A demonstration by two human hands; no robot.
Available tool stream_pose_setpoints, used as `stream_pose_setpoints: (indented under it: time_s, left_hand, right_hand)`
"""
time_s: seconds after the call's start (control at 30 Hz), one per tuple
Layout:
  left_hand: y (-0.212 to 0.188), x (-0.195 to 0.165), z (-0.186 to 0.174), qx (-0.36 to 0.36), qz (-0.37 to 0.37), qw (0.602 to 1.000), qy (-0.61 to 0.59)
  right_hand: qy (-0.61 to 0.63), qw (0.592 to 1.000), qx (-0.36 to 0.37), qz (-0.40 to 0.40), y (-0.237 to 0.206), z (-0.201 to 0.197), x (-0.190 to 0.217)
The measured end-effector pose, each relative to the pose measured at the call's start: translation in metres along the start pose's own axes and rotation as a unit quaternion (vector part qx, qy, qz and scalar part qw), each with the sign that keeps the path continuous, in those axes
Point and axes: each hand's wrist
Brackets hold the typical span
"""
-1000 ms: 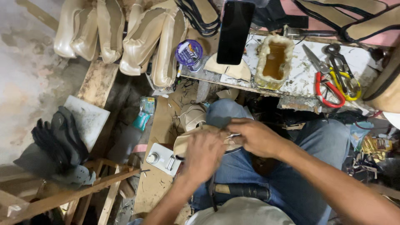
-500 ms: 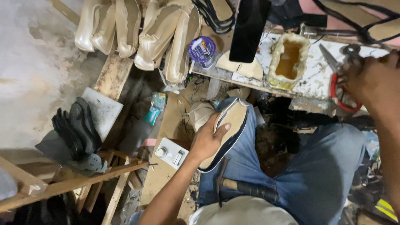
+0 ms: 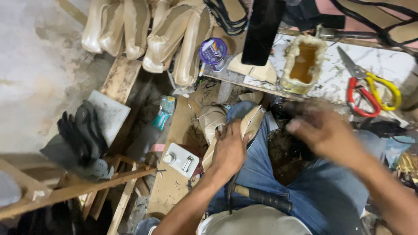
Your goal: The person assembles a beige high-heeled shoe by pressing a sole onto the shoe base, trimming excess material with scissors, and fitting the shoe upper over the sole. The person repeatedly adjusts and presses the components together to secure the fit.
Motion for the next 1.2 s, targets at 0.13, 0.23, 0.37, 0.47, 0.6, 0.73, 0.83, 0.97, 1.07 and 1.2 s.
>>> stream_pose_setpoints:
  time_s: [0.13, 0.23, 0.37, 0.47, 0.6, 0.73, 0.83, 0.97, 1.07, 1.2]
  left_hand:
    - [-0.008, -0.004, 0.017, -0.015, 0.038, 0.997, 0.067]
    - [-0.011, -0.003, 0.019, -0.012, 0.038, 0.996, 0.084]
    - [-0.012, 0.001, 0.02, -0.005, 0.031, 0.995, 0.09]
    - [-0.01, 0.004, 0.023, -0.021, 0.05, 0.995, 0.079]
    - [-0.005, 0.011, 0.012, 0.003, 0.03, 0.999, 0.039]
    - [0.003, 0.018, -0.012, 0.03, 0.017, 0.998, -0.053]
    - [0.007, 0.017, -0.023, 0.064, -0.01, 0.994, -0.086]
    - [0.01, 0.015, -0.025, 0.076, -0.027, 0.992, -0.092]
    - [0.015, 0.022, -0.028, 0.125, -0.06, 0.985, -0.106]
    - [0.027, 0.039, -0.037, 0.227, -0.055, 0.928, -0.29]
  right_hand:
    - [-0.282, 0.913, 0.295, -0.008, -0.007, 0.037, 0.002]
    - [-0.228, 0.919, 0.314, -0.072, 0.004, 0.043, 0.003]
    - [-0.335, 0.865, 0.358, -0.103, 0.021, 0.042, 0.012]
    - [-0.425, 0.829, 0.339, -0.129, 0.025, 0.044, 0.016]
    - [-0.371, 0.893, 0.239, -0.082, 0.018, 0.059, 0.017]
    - [-0.33, 0.927, 0.154, -0.089, 0.01, 0.08, 0.014]
    - [-0.322, 0.931, 0.142, -0.099, 0.009, 0.087, 0.01]
    - [-0.294, 0.941, 0.129, -0.108, 0.011, 0.089, 0.008]
    - [-0.295, 0.941, 0.13, -0.099, 0.01, 0.091, 0.008]
    - [-0.307, 0.938, 0.143, -0.075, 0.006, 0.094, 0.008]
Point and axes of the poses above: each hand's wrist, its own y-axis towards the middle knuckle, its own z-axis out of the palm, x = y × z, and after that the axes turned 5 degrees about -y, right-handed
